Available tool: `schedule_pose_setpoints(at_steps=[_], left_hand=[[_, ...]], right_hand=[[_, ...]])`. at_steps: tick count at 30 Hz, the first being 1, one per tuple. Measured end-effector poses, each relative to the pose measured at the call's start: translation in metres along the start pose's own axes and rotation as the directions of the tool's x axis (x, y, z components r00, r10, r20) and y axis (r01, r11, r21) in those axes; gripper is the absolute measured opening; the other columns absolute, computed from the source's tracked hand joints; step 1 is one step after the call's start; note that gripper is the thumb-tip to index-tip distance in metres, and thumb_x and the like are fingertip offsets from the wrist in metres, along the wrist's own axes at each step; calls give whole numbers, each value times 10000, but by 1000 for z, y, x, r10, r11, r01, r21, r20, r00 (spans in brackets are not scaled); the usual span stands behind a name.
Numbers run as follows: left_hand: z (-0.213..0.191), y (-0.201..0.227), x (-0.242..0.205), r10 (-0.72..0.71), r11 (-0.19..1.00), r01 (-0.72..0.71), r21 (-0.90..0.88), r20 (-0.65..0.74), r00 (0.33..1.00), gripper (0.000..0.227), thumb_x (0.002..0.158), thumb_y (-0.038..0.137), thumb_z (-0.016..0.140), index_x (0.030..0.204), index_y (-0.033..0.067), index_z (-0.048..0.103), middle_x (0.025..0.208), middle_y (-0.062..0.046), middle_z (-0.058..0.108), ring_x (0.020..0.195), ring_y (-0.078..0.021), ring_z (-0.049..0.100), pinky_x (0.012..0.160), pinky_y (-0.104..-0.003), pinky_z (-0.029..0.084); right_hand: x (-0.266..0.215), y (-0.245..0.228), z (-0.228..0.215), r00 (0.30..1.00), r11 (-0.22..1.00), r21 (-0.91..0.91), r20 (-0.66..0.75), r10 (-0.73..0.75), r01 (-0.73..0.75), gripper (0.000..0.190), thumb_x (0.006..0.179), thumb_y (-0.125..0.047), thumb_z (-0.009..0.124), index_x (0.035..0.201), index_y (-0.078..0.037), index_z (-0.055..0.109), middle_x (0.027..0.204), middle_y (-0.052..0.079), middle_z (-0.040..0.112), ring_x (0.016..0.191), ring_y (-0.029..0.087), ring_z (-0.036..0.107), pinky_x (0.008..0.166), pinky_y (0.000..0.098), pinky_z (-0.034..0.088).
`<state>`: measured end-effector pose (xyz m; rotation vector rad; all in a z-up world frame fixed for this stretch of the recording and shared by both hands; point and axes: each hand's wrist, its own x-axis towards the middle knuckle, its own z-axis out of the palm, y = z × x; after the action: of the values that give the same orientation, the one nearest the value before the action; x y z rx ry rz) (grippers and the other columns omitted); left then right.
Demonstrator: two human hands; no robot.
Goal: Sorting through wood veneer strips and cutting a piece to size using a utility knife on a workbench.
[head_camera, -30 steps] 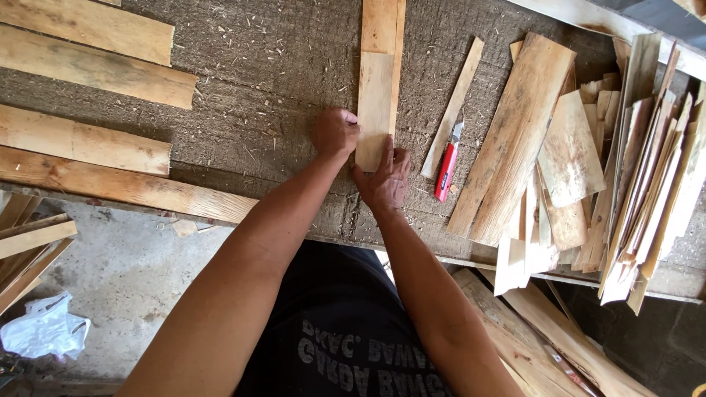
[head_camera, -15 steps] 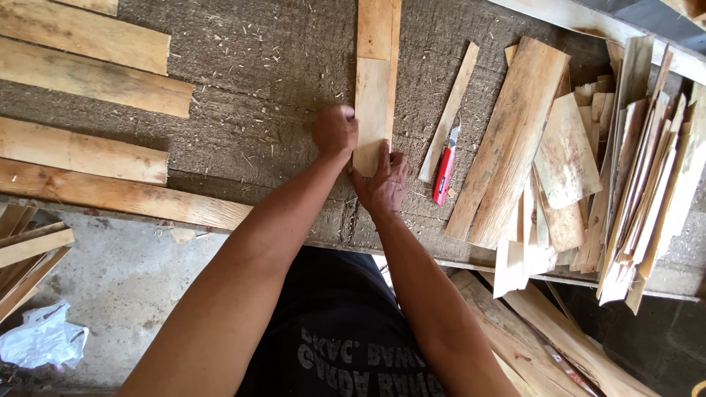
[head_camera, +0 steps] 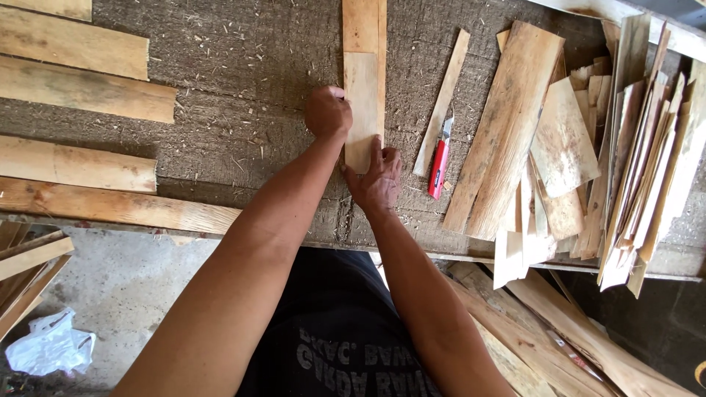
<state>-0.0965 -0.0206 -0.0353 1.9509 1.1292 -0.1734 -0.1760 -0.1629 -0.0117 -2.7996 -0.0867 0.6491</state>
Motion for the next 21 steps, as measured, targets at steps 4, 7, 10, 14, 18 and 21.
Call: schedule_pose_setpoints(at_steps=[4,7,10,14,18,21], left_hand=[[31,-19,19,21,1000,-21,9,-72,997,148,858,113,770,1004,138,765,1015,-73,773,812,-176,753,655,-304,611],[40,-27,21,223,974,-223,22,-196,955,165,925,9,674,1031,115,742,1074,-85,771,870,-182,754,699,-310,612],[32,-27,9,465,884,-464,59,-228,856,320,975,-124,518,1083,82,738,1158,-95,746,1010,-196,733,755,-295,645],[11,-22,4,619,777,-627,-60,-111,778,376,983,9,564,1347,-77,602,1271,-219,643,1165,-310,647,1028,-367,561],[28,-37,28,834,503,-777,379,24,551,284,1062,58,510,1226,-125,653,1476,-282,520,1387,-385,511,1189,-431,411],[23,-31,26,866,346,-780,521,143,479,322,1081,106,496,1063,-136,708,1487,-297,481,1381,-397,486,1185,-440,389]], right_hand=[[2,3,7,998,1000,1,-48,-29,29,1109,729,-536,878,1605,-172,304,1306,158,399,1172,317,446,922,443,523],[6,5,10,1000,1000,-3,8,-12,12,1098,762,-526,861,1613,-149,280,1295,171,394,1152,316,436,895,429,530],[6,8,16,992,993,-61,-66,-105,101,1083,785,-514,866,1602,-93,292,1248,169,422,1120,310,447,938,431,505],[7,6,15,997,993,-95,-31,-73,70,1065,830,-525,833,1611,-62,277,1254,177,420,1108,310,444,939,430,501],[3,6,11,997,996,-47,-35,-72,70,1087,779,-500,862,1606,-99,283,1285,185,417,1137,320,434,943,422,516],[5,12,18,994,997,7,-69,-82,83,1133,730,-507,917,1604,-125,306,1295,174,438,1149,320,450,975,426,521]])
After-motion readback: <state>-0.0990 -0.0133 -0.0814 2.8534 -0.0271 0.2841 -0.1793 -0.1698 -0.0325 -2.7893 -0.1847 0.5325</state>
